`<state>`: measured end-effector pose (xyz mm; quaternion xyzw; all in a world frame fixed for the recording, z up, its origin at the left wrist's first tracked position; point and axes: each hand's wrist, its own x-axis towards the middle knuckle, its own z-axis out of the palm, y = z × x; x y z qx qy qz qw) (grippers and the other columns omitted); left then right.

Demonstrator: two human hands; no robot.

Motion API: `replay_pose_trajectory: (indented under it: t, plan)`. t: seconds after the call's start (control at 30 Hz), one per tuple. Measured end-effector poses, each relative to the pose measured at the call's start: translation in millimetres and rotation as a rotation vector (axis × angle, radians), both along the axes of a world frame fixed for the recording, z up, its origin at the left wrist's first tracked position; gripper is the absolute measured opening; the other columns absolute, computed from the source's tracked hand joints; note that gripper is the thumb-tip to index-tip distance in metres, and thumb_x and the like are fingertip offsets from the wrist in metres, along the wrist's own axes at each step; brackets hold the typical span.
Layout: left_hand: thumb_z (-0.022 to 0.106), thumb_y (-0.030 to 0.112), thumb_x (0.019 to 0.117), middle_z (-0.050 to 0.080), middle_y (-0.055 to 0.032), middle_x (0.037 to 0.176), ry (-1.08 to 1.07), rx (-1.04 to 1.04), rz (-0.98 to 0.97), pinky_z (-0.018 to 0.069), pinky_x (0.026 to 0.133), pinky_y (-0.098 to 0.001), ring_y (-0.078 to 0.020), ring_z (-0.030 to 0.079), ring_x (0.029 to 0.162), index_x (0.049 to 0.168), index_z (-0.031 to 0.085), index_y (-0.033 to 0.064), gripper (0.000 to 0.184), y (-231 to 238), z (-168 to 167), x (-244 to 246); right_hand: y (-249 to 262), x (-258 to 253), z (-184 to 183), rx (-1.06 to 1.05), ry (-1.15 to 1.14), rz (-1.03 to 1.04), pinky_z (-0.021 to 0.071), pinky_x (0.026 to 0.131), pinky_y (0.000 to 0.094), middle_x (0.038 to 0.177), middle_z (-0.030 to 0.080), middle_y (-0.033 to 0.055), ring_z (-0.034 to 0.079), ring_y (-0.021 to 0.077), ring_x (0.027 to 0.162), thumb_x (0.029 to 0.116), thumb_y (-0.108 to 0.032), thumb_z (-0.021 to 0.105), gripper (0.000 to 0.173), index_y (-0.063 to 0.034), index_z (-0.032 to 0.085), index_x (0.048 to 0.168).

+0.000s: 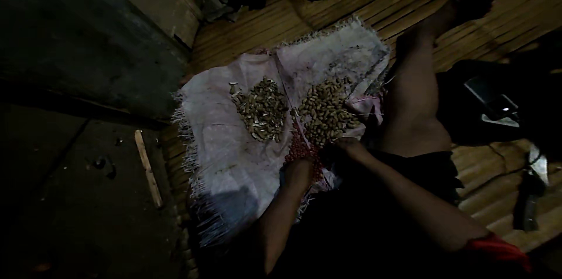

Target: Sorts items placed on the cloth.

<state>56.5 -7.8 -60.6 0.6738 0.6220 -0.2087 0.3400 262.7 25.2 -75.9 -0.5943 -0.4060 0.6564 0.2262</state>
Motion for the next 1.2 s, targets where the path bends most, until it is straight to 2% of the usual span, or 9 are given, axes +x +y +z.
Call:
replay_pose_trajectory:
  t: [0.13,0.53,0.77,0.93,1.0,1.03,1.1,1.13,1.2]
  plan:
    - [0.045,0.034,0.1076,0.069,-0.0157,0.125,-0.022,-0.007,0.064,0.0507,0.097,-0.0631,-0.0379,0.065,0.118,0.135,0.062,0.0164,0.037,2,4,-9,1,-1,-3,-0.013,-0.001,0.008,0.0532,0.064,0.0301,0.078,0.063,0.0011,0.060,0.0095,0.067,0.1069,-0.023,0.051,0.026,-0.0050,0.065,0.094]
    - [0.042,0.034,0.1085,0.069,-0.0139,0.126,-0.021,0.078,0.199,0.0483,0.103,-0.0594,-0.0340,0.065,0.119,0.135,0.063,0.0144,0.040,7,7,-19,4,-6,-9,0.012,-0.168,0.337,0.0544,0.081,0.0417,0.095,0.068,0.0098,0.065,0.0174,0.084,0.1054,-0.025,0.053,0.027,-0.0033,0.069,0.107]
    - [0.055,0.041,0.1032,0.070,0.0007,0.121,-0.246,0.210,0.297,0.0504,0.104,-0.0463,-0.0152,0.065,0.114,0.117,0.075,0.0218,0.031,8,-9,-29,6,-5,-9,-0.013,-0.100,0.196,0.0547,0.073,0.0366,0.086,0.066,0.0060,0.063,0.0134,0.076,0.1059,-0.025,0.054,0.027,-0.0038,0.069,0.099]
    - [0.049,0.035,0.1068,0.067,-0.0026,0.132,-0.318,0.027,0.221,0.0476,0.107,-0.0540,-0.0211,0.062,0.124,0.132,0.068,0.0227,0.034,6,7,-18,1,0,-13,0.124,0.017,0.078,0.0553,0.072,0.0319,0.089,0.068,0.0074,0.064,0.0123,0.078,0.1075,-0.020,0.050,0.028,0.0001,0.068,0.102]
    - [0.049,0.032,0.1072,0.066,-0.0048,0.134,-0.341,0.004,0.098,0.0463,0.111,-0.0488,-0.0206,0.061,0.127,0.129,0.070,0.0185,0.034,2,5,-14,-8,0,41,0.454,-0.097,0.141,0.0534,0.075,0.0280,0.094,0.066,0.0248,0.064,0.0217,0.084,0.1071,-0.011,0.048,0.032,0.0146,0.066,0.104]
    - [0.049,0.031,0.1069,0.066,-0.0073,0.133,-0.336,0.007,0.026,0.0451,0.112,-0.0481,-0.0223,0.060,0.127,0.127,0.071,0.0155,0.034,0,1,-13,0,-7,141,0.186,-0.276,0.282,0.0490,0.094,0.0302,0.114,0.064,0.0334,0.062,0.0284,0.103,0.1085,-0.006,0.046,0.030,0.0197,0.061,0.116]
    - [0.054,0.029,0.1042,0.067,-0.0069,0.129,-0.315,0.017,-0.075,0.0470,0.110,-0.0468,-0.0220,0.061,0.124,0.123,0.073,0.0157,0.029,-3,-5,-11,19,-30,301,-0.321,-0.396,0.351,0.0387,0.107,0.0249,0.137,0.055,0.0306,0.055,0.0245,0.120,0.1092,0.000,0.040,0.033,0.0187,0.051,0.134]
    - [0.056,0.029,0.1033,0.066,-0.0063,0.128,-0.302,0.017,-0.112,0.0483,0.108,-0.0467,-0.0218,0.062,0.122,0.122,0.073,0.0162,0.028,-4,-7,-10,22,-32,323,-0.414,-0.368,0.315,0.0403,0.103,0.0228,0.134,0.055,0.0283,0.056,0.0216,0.115,0.1100,0.000,0.037,0.034,0.0170,0.049,0.136]
    - [0.056,0.032,0.1035,0.067,-0.0071,0.126,-0.275,0.024,-0.180,0.0502,0.106,-0.0480,-0.0234,0.063,0.120,0.120,0.073,0.0151,0.029,-8,-12,-8,8,-15,227,-0.177,-0.101,0.101,0.0496,0.074,0.0230,0.093,0.056,0.0258,0.054,0.0198,0.075,0.1114,-0.004,0.033,0.031,0.0196,0.052,0.116]
